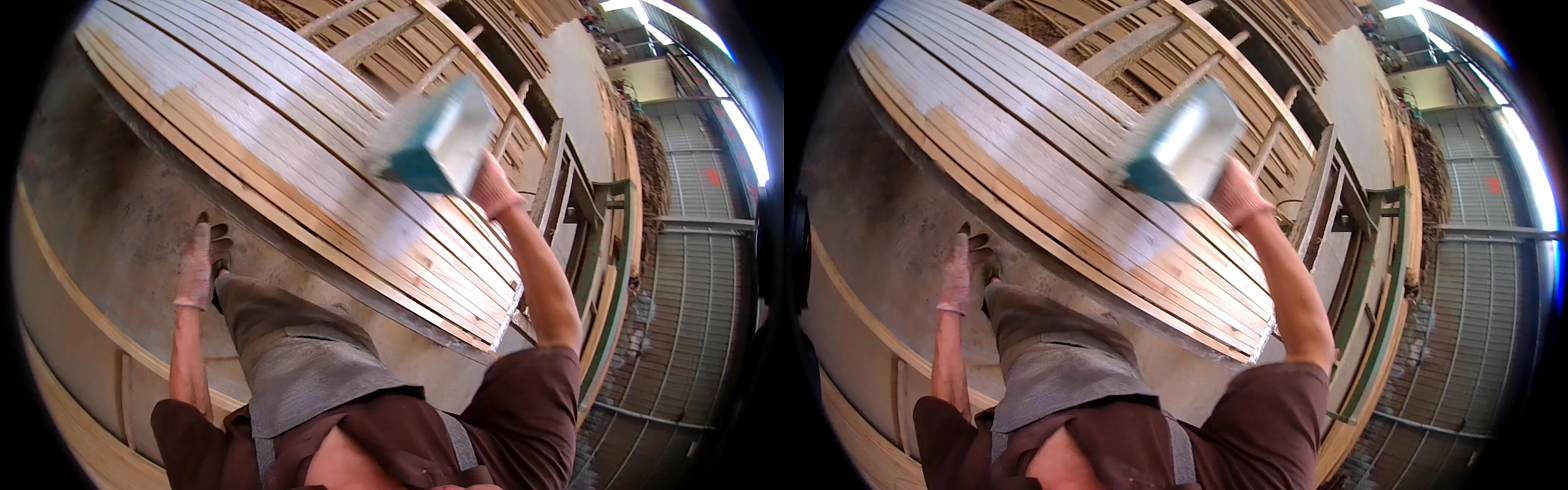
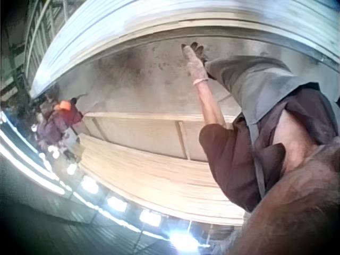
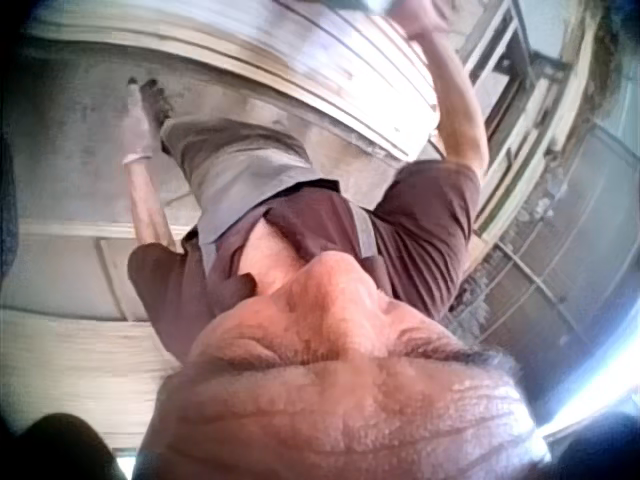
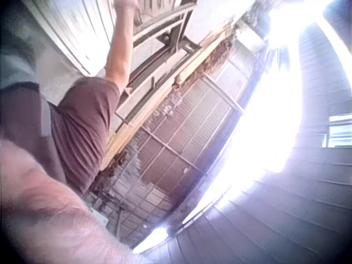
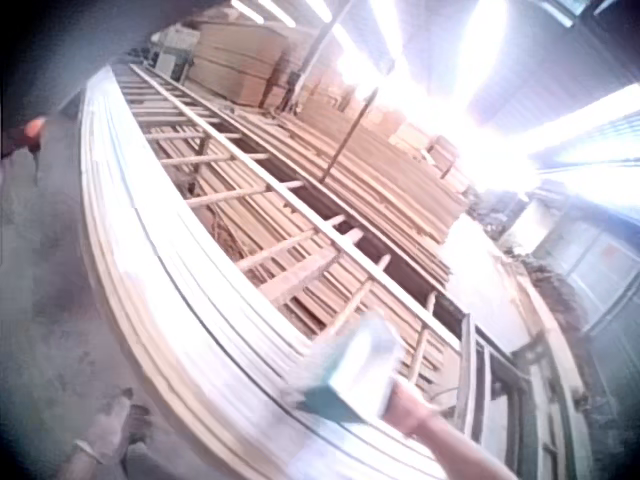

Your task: The person picks up thin wooden planks from a stack and places them onto a metal rack. They then use a paint roller to apply a white substance to the planks on the rack.

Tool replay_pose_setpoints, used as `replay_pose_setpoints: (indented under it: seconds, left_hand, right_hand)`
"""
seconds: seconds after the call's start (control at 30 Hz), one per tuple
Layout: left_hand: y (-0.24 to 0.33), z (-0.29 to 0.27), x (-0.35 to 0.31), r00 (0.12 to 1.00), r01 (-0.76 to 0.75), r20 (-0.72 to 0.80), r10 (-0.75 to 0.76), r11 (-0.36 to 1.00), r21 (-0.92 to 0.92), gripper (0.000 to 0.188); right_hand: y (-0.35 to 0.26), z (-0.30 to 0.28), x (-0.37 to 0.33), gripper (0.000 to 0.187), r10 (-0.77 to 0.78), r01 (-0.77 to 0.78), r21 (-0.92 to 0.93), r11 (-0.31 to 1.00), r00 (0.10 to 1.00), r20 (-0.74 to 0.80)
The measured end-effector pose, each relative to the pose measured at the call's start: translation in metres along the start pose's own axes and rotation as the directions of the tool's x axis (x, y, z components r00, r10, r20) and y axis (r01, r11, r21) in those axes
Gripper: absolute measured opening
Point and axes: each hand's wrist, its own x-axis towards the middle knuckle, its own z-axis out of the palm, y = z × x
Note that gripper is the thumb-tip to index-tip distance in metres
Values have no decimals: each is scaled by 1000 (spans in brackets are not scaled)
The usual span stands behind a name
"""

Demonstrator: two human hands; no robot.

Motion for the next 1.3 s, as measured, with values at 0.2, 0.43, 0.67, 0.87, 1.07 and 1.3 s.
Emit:
replay_pose_setpoints:
  seconds: [0.2,0.43,0.67,0.87,1.07,1.3]
  left_hand:
    - [-23,128,-57,998,-40,55,38,998,40,65]
    - [-34,151,-50,986,-97,-114,122,975,201,57]
    - [-51,165,-49,981,-101,-155,115,990,95,52]
    - [-54,178,-46,953,-141,-265,144,990,33,55]
    - [-58,166,-41,943,-36,-318,95,982,185,65]
    - [-49,213,-95,965,-11,-260,29,997,74,72]
  right_hand:
    - [19,-329,-248,51,-189,143,-975,172,976,110]
    - [35,-306,-374,51,-19,-155,-460,-874,958,-287]
    - [17,-187,-232,55,82,82,-60,-995,997,-8]
    - [-4,-40,-87,20,58,79,-157,-984,989,138]
    - [-15,-186,-153,34,130,104,92,-990,931,341]
    - [-34,-443,-321,50,-80,14,-895,-445,995,55]
